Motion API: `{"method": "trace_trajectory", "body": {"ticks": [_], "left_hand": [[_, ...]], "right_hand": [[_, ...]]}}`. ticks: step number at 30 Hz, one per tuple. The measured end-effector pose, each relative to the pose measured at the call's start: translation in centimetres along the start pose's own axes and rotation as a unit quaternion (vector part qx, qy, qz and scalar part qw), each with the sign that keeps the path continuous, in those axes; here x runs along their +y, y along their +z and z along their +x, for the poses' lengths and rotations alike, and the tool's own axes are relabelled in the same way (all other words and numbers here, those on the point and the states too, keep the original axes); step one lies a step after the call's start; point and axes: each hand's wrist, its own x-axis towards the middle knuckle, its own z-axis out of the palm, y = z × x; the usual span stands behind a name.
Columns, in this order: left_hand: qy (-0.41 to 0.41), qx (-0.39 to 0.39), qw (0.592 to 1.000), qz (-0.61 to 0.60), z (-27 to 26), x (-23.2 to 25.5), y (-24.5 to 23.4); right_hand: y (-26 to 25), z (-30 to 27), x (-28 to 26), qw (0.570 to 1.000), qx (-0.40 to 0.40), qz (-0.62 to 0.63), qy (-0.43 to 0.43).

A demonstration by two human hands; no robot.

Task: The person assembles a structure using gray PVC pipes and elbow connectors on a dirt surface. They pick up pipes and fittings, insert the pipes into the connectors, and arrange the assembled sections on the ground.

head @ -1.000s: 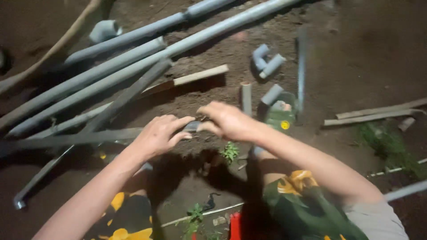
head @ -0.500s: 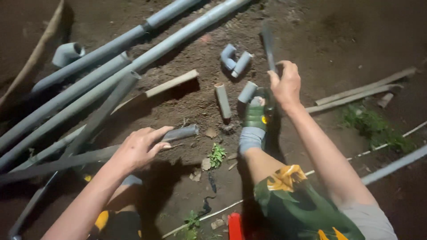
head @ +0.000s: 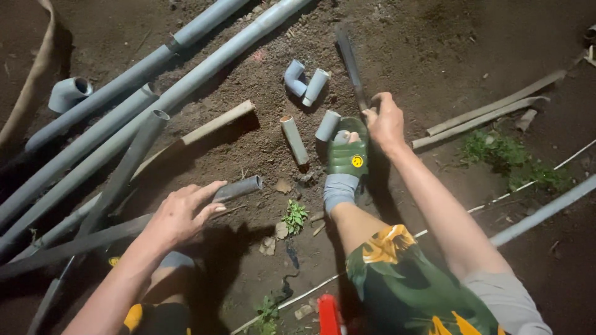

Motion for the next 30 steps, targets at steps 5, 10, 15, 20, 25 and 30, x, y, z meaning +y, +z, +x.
{"method": "trace_trajectory", "body": {"ticks": [5, 10, 15, 20, 25, 30], "left_hand": [[-0.012, -0.009, 1.000, -0.010, -0.2, 0.9, -0.4], [-0.008, -0.007, 1.000, -0.006, -0.2, 0.4, 0.0], [0.002, 0.008, 1.000, -0.001, -0.5, 0.6, -0.4], [0.009, 0.003, 1.000, 0.001, -0.4, 0.3, -0.1], [0.017, 0.001, 1.000, 0.014, -0.1, 0.4, -0.1], [0.014, 0.019, 1.000, 0.014, -0.2, 1.2, -0.9]], "right_hand": [[0.6, -0.3, 0.5, 1.000, 0.019, 0.016, 0.017], [-1.4, 0.0, 4.6, 0.996, 0.075, 0.019, 0.036], [-1.6, 0.3, 20.5, 0.940, 0.278, -0.024, 0.194], [-2.3, -1.9, 19.5, 0.935, 0.183, 0.020, 0.305], [-4.8, -3.4, 11.6, 0.850, 0.132, 0.321, 0.396], [-4.1, -3.1, 16.1, 0.845, 0.148, 0.310, 0.410]]}}
